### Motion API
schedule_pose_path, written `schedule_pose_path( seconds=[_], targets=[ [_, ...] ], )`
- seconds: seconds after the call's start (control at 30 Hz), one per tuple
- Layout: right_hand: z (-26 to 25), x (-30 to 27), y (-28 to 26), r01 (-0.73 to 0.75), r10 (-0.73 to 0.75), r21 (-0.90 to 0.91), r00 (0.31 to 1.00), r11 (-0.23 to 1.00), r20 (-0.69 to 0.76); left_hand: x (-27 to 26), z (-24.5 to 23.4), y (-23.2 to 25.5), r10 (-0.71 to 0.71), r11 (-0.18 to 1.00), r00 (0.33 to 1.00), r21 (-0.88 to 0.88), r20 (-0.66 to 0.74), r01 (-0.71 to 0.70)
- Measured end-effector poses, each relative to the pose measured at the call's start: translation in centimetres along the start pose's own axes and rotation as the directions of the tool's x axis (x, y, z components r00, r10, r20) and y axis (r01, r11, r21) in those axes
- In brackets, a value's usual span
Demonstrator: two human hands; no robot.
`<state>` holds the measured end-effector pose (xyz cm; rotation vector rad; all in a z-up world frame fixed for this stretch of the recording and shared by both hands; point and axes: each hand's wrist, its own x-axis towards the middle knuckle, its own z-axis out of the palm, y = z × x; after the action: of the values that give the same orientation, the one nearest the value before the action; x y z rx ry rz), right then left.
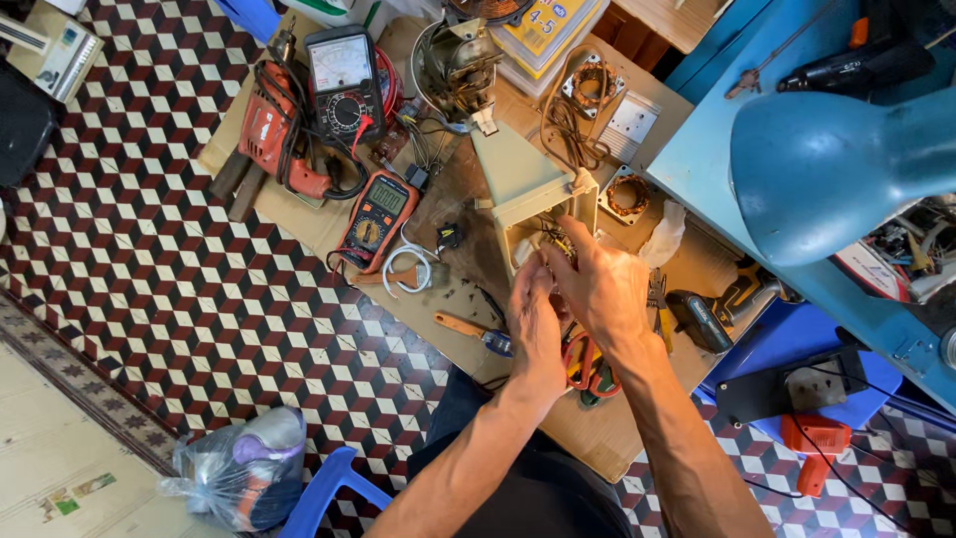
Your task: The person works on a small beige electrical box, manipulating internal wires and components. They use pliers to cut wires and a heat gun to apply heat to a small container of solder or flux, then continue adjusting the wiring inside the box.
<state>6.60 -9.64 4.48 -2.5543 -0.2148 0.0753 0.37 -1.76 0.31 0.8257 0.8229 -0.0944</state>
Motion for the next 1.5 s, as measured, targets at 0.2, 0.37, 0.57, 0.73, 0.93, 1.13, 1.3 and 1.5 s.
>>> schedule_pose_path(
  seconds=[0.2, 0.37, 0.57, 0.73, 0.93, 1.13, 1.3, 1.5],
  targets=[
    [0.6, 0.5, 0.9, -0.054, 0.053, 0.026, 0.998, 0.998, 0.045, -0.6, 2.5, 1.3, -0.063, 0.997, 0.994, -0.042, -0.092, 0.060],
    [0.0, 0.9, -0.5, -0.372, 0.314, 0.427, 0.928, 0.824, 0.201, 0.1, 3.3, 1.3, -0.192, 0.954, 0.974, -0.256, -0.117, 0.157],
    [0.3, 1.5, 0.6, -0.489, 0.317, 0.639, 0.872, 0.594, 0.373, 0.6, 3.1, 0.3, -0.024, 0.953, 1.000, -0.301, -0.014, 0.019],
    [1.1, 1.6, 2.1, -0.455, 0.261, 0.669, 0.889, 0.588, 0.376, 0.8, 3.2, 0.2, 0.012, 0.984, 0.999, -0.178, -0.046, -0.020],
    [1.3, 1.5, 2.8, -0.391, 0.241, 0.605, 0.917, 0.694, 0.317, 1.1, 3.1, 0.0, 0.018, 0.985, 0.999, -0.169, -0.029, -0.022],
    [1.1, 1.6, 2.2, -0.420, 0.275, 0.620, 0.907, 0.663, 0.320, 1.2, 3.2, 0.0, 0.061, 0.981, 0.997, -0.180, -0.045, -0.068],
    [0.3, 0.9, 0.9, -0.384, 0.306, 0.584, 0.923, 0.715, 0.232, 0.6, 3.9, 0.9, -0.066, 0.979, 0.988, -0.199, -0.142, 0.037],
    [-0.1, 0.2, 0.5, -0.211, 0.200, 0.350, 0.977, 0.913, 0.066, 1.2, 4.5, 0.3, -0.064, 0.952, 0.979, -0.306, -0.192, 0.002]
  ],
)
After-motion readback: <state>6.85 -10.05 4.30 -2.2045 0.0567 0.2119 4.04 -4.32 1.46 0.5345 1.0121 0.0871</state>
